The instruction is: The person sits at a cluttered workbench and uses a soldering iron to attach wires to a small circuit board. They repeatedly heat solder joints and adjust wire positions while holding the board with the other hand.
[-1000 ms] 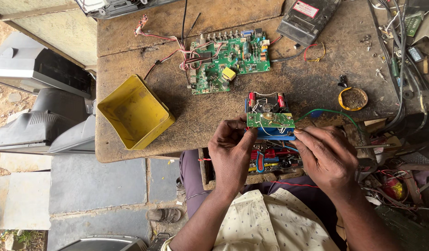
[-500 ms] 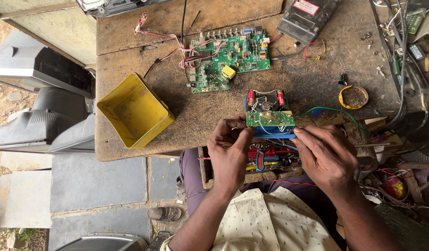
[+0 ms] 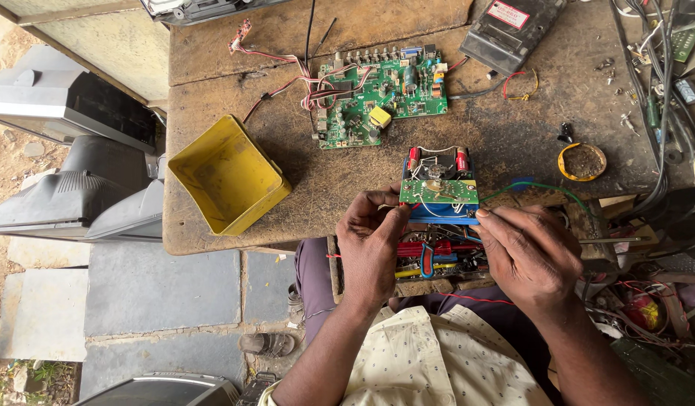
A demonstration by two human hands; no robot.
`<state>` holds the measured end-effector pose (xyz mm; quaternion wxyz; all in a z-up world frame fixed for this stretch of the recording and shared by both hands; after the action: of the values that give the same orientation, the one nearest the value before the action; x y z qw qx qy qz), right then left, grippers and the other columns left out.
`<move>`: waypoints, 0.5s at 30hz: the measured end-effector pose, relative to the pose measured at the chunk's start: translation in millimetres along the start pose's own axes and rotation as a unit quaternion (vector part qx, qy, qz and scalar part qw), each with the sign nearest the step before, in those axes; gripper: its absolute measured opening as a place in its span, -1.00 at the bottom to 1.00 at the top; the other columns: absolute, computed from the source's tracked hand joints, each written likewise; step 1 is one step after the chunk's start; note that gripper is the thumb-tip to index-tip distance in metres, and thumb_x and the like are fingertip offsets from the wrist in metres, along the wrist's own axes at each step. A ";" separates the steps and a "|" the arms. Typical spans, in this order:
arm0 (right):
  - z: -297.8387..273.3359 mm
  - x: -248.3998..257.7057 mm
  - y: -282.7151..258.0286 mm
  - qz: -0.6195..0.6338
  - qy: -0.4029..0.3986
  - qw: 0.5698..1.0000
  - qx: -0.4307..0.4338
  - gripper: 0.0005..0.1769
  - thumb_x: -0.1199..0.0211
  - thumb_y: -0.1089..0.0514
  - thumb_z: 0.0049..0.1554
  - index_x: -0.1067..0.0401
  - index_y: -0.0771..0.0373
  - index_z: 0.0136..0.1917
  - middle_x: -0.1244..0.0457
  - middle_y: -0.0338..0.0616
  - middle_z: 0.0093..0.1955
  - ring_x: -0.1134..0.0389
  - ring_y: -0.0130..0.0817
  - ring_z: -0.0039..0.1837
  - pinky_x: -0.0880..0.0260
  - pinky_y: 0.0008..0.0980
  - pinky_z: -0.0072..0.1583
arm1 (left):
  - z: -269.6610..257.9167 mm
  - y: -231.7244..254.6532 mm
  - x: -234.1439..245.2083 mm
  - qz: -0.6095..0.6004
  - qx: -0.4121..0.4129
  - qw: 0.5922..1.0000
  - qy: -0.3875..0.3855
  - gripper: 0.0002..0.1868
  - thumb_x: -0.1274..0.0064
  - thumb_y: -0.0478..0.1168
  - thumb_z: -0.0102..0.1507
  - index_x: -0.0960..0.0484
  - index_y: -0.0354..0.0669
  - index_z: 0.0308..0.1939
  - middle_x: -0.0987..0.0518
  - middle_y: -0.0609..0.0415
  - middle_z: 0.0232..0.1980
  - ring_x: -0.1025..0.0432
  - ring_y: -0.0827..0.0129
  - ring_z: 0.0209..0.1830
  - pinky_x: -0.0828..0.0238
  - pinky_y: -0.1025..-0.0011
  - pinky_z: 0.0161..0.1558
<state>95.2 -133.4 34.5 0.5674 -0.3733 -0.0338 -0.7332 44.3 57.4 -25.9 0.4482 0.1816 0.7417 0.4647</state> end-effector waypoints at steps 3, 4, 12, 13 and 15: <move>-0.8 -0.2 -0.9 -0.002 -0.005 1.000 -0.005 -0.68 -0.49 0.42 0.07 -0.56 0.35 0.11 -0.39 0.00 0.00 -0.45 -0.15 0.02 -0.49 -0.22 0.04 | 0.6 -1.2 -0.1 -0.009 -0.001 1.000 -0.005 -0.93 0.00 -0.52 0.27 -0.52 -0.44 -0.17 -0.60 -0.18 0.16 -0.56 0.34 -0.01 -0.64 0.32 -0.05; -0.9 -0.1 -1.0 -0.005 -0.006 1.000 -0.006 -0.68 -0.49 0.42 0.07 -0.56 0.35 0.10 -0.39 0.00 0.00 -0.45 -0.15 0.02 -0.49 -0.23 0.04 | 0.0 -0.5 -0.4 -0.004 -0.003 1.000 -0.007 -0.93 0.00 -0.53 0.27 -0.52 -0.45 -0.16 -0.61 -0.18 0.16 -0.56 0.34 -0.01 -0.64 0.33 -0.04; -11.4 -0.6 0.1 0.001 -0.001 1.000 -0.020 -0.71 -0.47 0.44 0.11 -0.51 0.40 0.10 -0.38 0.02 0.02 -0.46 -0.14 0.05 -0.51 -0.22 0.09 | -5.6 -3.0 0.5 0.002 -0.008 0.999 -0.044 -0.94 0.00 -0.51 0.33 -0.52 -0.44 -0.12 -0.57 -0.18 0.21 -0.56 0.30 0.03 -0.67 0.28 0.00; -15.0 -2.0 1.7 0.010 0.001 1.000 -0.024 -0.69 -0.46 0.43 0.12 -0.49 0.42 0.12 -0.38 0.04 0.04 -0.46 -0.13 0.06 -0.51 -0.23 0.09 | -5.5 -5.4 2.2 -0.004 -0.005 0.999 -0.050 -0.94 0.00 -0.52 0.32 -0.52 -0.43 -0.12 -0.56 -0.18 0.22 -0.56 0.30 0.05 -0.67 0.27 0.02; -25.9 -5.4 6.0 0.029 0.001 0.998 -0.060 -0.67 -0.46 0.42 0.13 -0.46 0.43 0.15 -0.38 0.04 0.04 -0.47 -0.18 0.04 -0.51 -0.28 0.08 | -8.8 -9.9 6.4 -0.005 -0.005 0.998 -0.060 -0.92 0.00 -0.54 0.32 -0.51 -0.42 -0.11 -0.55 -0.18 0.26 -0.55 0.29 0.11 -0.65 0.27 0.07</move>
<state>87.5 -143.4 10.5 0.5654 -0.4063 0.0219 -0.7174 34.9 52.2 -36.1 0.4954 0.2034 0.7120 0.4541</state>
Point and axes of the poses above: each hand's wrist, its own z-axis towards the middle knuckle, its own x-axis out of the back of the hand, y = z × x, the point moved 6 cm from there along z, towards the middle knuckle
